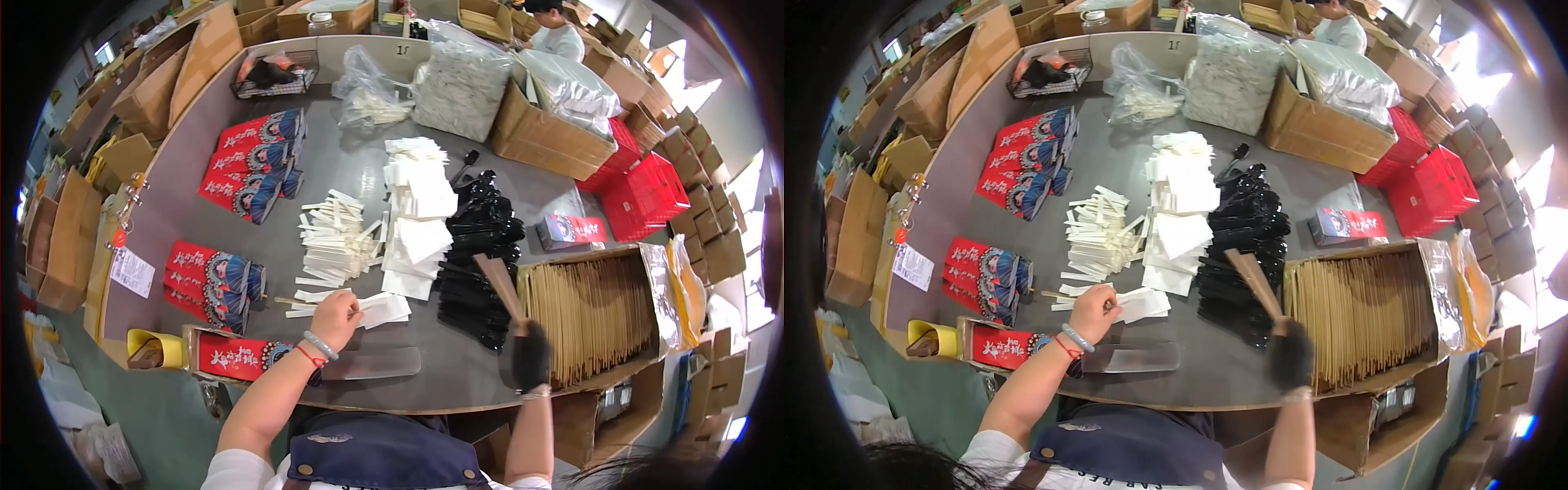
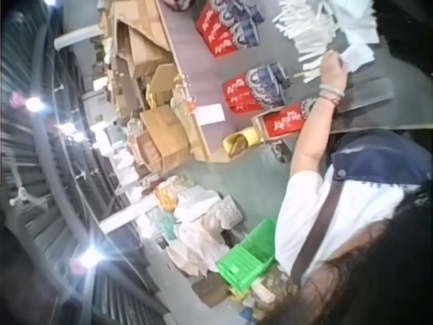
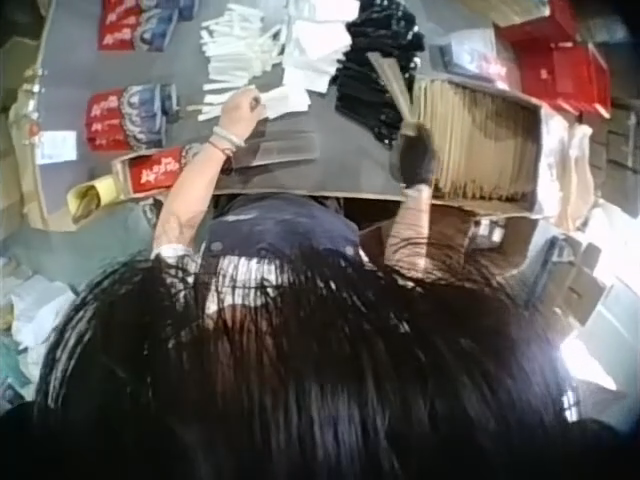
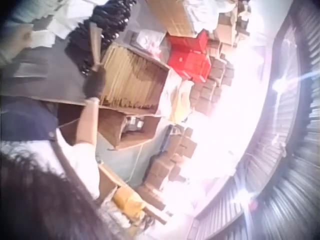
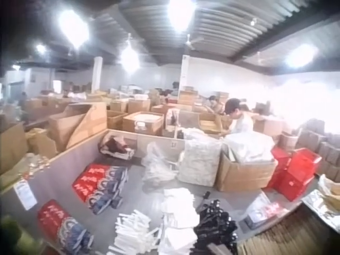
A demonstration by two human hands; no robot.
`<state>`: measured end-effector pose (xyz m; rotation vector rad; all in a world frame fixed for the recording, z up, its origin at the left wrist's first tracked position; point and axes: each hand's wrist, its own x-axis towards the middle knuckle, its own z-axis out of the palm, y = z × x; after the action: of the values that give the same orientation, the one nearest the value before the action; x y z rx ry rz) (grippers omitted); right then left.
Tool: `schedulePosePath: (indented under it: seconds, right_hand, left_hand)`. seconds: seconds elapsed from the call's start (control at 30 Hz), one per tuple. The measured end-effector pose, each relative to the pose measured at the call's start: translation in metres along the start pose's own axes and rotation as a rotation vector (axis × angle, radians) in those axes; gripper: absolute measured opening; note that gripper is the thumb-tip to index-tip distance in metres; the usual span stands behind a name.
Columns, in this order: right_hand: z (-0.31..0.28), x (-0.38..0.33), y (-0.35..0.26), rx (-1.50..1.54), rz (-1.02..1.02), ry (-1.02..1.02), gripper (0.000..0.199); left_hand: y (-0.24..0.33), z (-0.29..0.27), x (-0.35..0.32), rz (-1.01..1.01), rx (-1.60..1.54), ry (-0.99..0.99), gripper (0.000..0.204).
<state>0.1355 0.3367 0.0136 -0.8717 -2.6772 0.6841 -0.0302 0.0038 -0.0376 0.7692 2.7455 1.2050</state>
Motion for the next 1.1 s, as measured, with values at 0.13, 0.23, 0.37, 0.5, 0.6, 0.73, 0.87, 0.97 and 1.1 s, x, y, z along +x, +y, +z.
schedulePosePath:
  seconds: [0.13, 0.23, 0.37, 0.5, 0.6, 0.73, 0.87, 0.97, 1.1]
  right_hand:
    - [0.028, -0.005, -0.025, -0.008, -0.267, -0.129, 0.019]
    - [0.044, -0.002, -0.018, -0.195, -0.222, -0.182, 0.02]
    - [0.047, 0.0, -0.014, -0.162, -0.267, -0.194, 0.017]
    - [0.037, -0.002, -0.026, -0.063, -0.263, -0.222, 0.015]
    - [0.025, -0.011, -0.065, -0.032, -0.402, -0.244, 0.014]
    - [0.045, -0.026, -0.125, 0.026, -0.552, -0.744, 0.019]
    - [0.097, -0.045, -0.141, -0.071, -0.64, -0.778, 0.028]
    - [0.084, -0.047, -0.14, -0.014, -0.53, -0.724, 0.03]
    - [0.06, -0.054, -0.102, -0.041, -0.604, -0.622, 0.035]
  left_hand:
    - [0.031, -0.029, -0.006, -0.24, -0.251, -0.169, 0.016]
    - [0.028, -0.037, -0.024, -0.245, -0.376, -0.29, 0.017]
    - [0.026, -0.035, -0.054, 0.066, -0.025, -0.313, 0.017]
    - [0.035, -0.036, -0.071, 0.213, 0.19, -0.131, 0.024]
    - [0.037, -0.037, -0.094, 0.249, 0.273, -0.165, 0.031]
    - [0.043, -0.043, -0.12, 0.218, 0.445, -0.266, 0.043]
    - [0.042, -0.044, -0.122, 0.279, 0.466, -0.245, 0.044]
    - [0.031, -0.058, -0.124, 0.227, 0.392, -0.173, 0.043]
    - [0.019, -0.086, -0.116, 0.111, 0.35, -0.092, 0.056]
